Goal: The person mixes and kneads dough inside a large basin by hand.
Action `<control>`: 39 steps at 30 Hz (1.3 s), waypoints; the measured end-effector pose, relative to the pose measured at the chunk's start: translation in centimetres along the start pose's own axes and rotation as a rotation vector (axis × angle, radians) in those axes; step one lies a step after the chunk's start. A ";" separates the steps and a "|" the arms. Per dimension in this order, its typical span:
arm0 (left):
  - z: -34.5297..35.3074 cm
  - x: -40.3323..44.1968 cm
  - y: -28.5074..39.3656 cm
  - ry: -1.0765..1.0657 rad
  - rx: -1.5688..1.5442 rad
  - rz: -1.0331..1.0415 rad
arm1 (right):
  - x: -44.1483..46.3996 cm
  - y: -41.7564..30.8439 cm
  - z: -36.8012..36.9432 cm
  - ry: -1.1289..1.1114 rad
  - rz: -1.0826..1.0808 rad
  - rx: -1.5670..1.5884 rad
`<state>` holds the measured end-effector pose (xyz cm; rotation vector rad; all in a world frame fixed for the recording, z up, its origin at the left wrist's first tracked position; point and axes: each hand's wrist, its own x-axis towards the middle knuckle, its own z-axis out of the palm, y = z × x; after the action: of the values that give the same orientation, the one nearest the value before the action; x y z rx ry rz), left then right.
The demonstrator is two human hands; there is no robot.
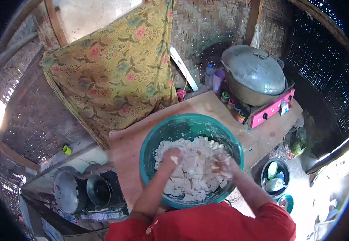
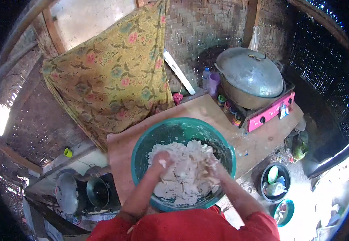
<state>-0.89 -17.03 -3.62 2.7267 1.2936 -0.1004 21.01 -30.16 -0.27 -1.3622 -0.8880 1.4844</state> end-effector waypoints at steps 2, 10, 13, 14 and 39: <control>-1.6 2.2 -2.1 -0.004 -0.236 0.082 | -5.1 -7.1 1.1 0.091 0.383 0.555; 8.0 14.6 -6.2 -0.217 -0.518 0.268 | 7.5 10.9 -5.2 0.262 0.231 -0.170; 16.7 18.0 -10.2 -0.195 -0.582 0.213 | 9.2 5.1 -1.9 0.541 0.552 0.194; 16.5 18.4 -10.1 -0.223 -0.586 0.204 | 11.2 6.6 -3.6 0.556 0.549 0.183; -1.2 7.9 -2.5 -0.482 -0.479 -0.336 | -0.1 1.2 5.4 -0.184 -0.297 -1.688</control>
<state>2.20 -9.26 -3.54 1.9187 1.3860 -0.3936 15.53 -30.34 -0.68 -1.9678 -2.5911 0.3591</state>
